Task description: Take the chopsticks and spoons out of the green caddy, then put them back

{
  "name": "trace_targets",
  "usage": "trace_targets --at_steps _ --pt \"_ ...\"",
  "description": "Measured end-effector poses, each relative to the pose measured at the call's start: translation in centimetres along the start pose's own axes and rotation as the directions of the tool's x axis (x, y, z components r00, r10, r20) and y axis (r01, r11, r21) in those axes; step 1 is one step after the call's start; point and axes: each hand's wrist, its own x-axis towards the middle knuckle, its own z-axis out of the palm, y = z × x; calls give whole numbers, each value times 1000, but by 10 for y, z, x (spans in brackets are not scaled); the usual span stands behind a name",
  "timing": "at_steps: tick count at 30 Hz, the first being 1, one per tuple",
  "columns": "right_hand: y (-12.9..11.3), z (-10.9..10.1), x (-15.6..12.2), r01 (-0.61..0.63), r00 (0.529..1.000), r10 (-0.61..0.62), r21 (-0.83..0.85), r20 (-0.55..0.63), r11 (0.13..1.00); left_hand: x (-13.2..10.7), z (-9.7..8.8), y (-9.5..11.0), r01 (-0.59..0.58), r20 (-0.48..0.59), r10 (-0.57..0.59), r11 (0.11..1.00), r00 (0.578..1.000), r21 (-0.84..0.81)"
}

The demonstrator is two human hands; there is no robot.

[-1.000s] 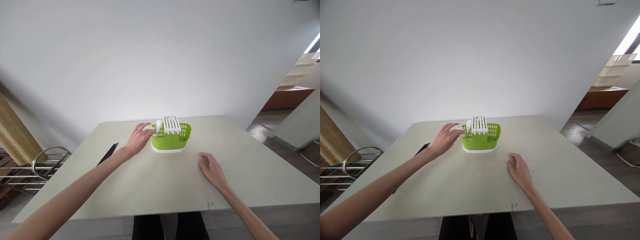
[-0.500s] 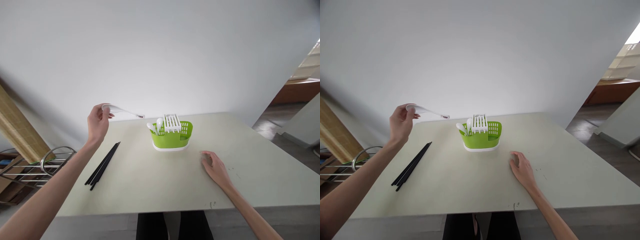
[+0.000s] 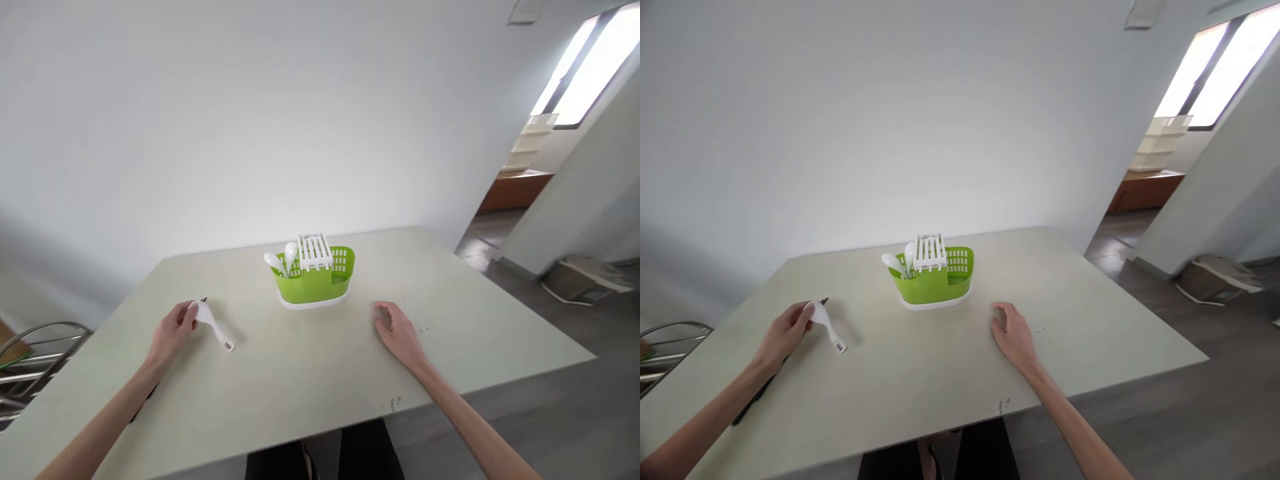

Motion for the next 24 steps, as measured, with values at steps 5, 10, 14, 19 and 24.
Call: trace_targets --at_steps 5,10,14,19,24 --pt "-7 1 3 10 1000 -10 -4 2 1000 20 4 -13 -28 89 14 986 996 164" --pt "-8 0 4 7 1000 -7 -17 2 1000 28 8 -21 -173 191 132 961 973 217" --pt "-8 -1 3 12 1000 -12 -23 -4 1000 27 11 -23 -262 273 183 920 944 291" --pt "-7 -2 1 5 1000 -5 -29 1 1000 26 15 -22 -261 264 170 894 949 364" --pt "-8 -2 1 8 1000 -8 -31 12 999 33 24 -29 -294 224 228 897 948 330"
